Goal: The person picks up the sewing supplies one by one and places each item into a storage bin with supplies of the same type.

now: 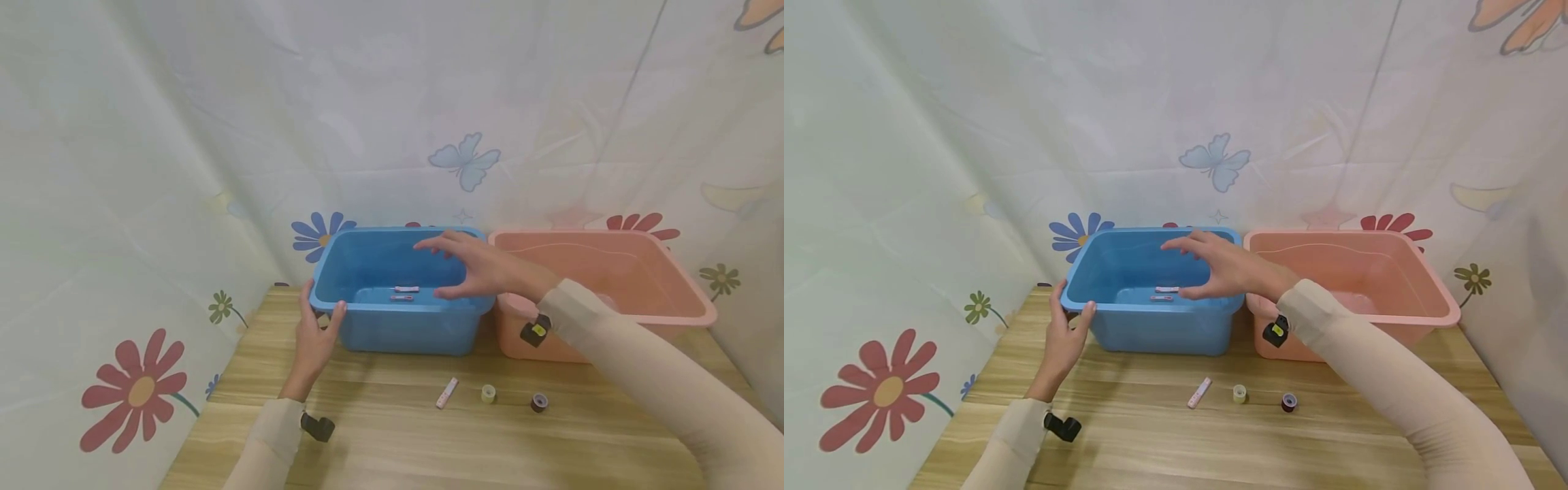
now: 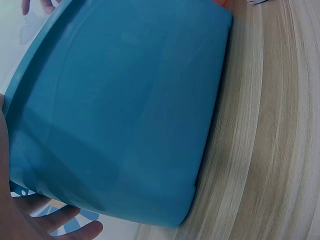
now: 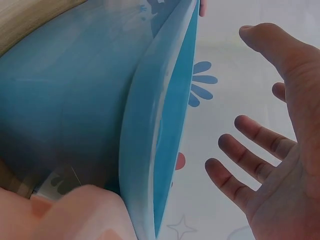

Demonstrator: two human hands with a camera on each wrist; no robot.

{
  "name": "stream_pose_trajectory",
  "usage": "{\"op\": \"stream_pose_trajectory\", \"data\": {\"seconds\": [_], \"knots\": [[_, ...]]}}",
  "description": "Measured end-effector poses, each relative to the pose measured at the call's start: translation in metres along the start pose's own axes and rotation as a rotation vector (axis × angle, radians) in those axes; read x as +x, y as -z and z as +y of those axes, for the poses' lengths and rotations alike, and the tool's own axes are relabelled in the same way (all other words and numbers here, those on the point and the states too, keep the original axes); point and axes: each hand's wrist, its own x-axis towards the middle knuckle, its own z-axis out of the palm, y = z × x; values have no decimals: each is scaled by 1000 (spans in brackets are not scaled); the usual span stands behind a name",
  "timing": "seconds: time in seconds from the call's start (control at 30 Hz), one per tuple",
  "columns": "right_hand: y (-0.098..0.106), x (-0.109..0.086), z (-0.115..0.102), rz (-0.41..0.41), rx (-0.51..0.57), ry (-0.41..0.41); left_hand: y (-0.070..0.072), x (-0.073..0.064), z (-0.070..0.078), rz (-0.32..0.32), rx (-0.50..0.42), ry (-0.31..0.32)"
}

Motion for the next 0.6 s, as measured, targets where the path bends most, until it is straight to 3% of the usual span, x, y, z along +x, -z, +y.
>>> {"op": "stream_pose_trajectory", "data": {"seconds": [0.6], "knots": [[-4,-18,-14,38,12,45,-1,0,2,5,-5,-1]]}}
